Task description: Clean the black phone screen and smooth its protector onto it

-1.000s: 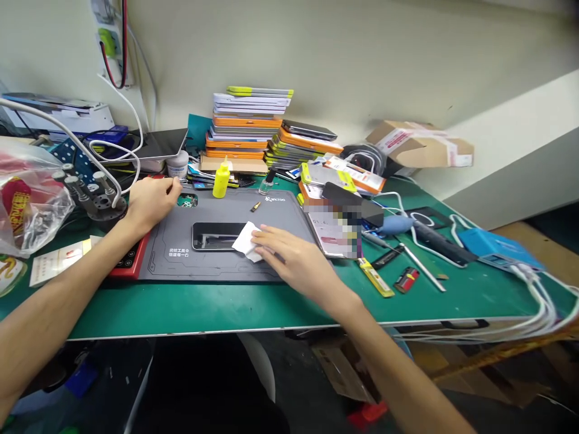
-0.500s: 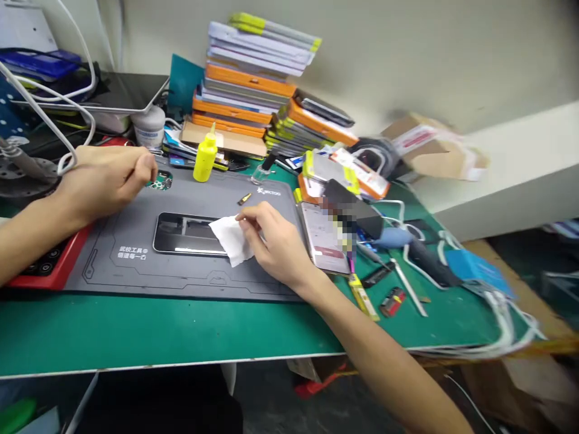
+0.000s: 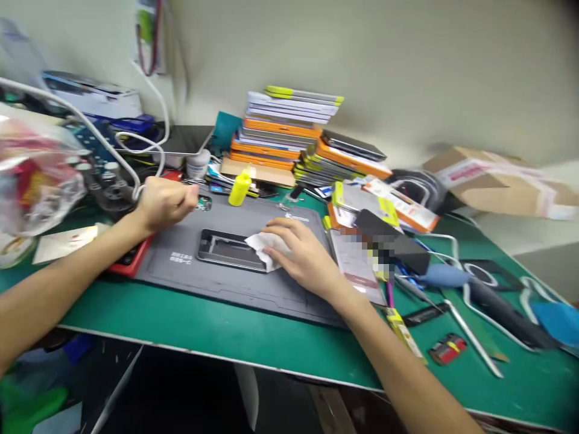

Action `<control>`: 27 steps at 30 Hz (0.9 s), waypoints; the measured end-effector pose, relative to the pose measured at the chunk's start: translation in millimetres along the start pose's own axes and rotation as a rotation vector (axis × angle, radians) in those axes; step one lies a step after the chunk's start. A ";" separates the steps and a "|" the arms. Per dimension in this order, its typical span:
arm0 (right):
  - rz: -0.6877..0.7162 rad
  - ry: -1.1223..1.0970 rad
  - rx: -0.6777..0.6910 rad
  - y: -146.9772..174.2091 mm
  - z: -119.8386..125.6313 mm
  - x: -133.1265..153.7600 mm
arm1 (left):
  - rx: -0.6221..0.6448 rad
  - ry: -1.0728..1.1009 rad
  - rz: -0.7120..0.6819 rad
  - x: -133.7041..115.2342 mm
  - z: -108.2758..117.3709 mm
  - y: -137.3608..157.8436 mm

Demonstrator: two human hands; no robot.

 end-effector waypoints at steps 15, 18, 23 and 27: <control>-0.117 -0.040 0.292 22.3 -20.2 20.8 | 0.081 -0.011 0.083 2.3 -21.9 -5.2; -0.141 -0.060 0.367 2.5 -37.1 20.2 | 0.136 -0.020 0.070 -1.5 -27.2 -9.8; -0.084 -0.007 0.488 -53.2 -72.5 60.9 | 0.278 -0.083 0.194 7.3 -21.6 -14.0; -0.006 0.071 0.533 -81.4 -90.2 78.9 | 0.339 -0.149 0.268 17.5 -23.0 -13.6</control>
Point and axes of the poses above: each hand's wrist, its own y-axis away from the middle knuckle, its own z-axis out of the back of the hand, x = y × z, the point moved 8 cm from there along -y, towards the middle knuckle, and after that the axes turned 13 degrees about -y, right-handed, at the moved point
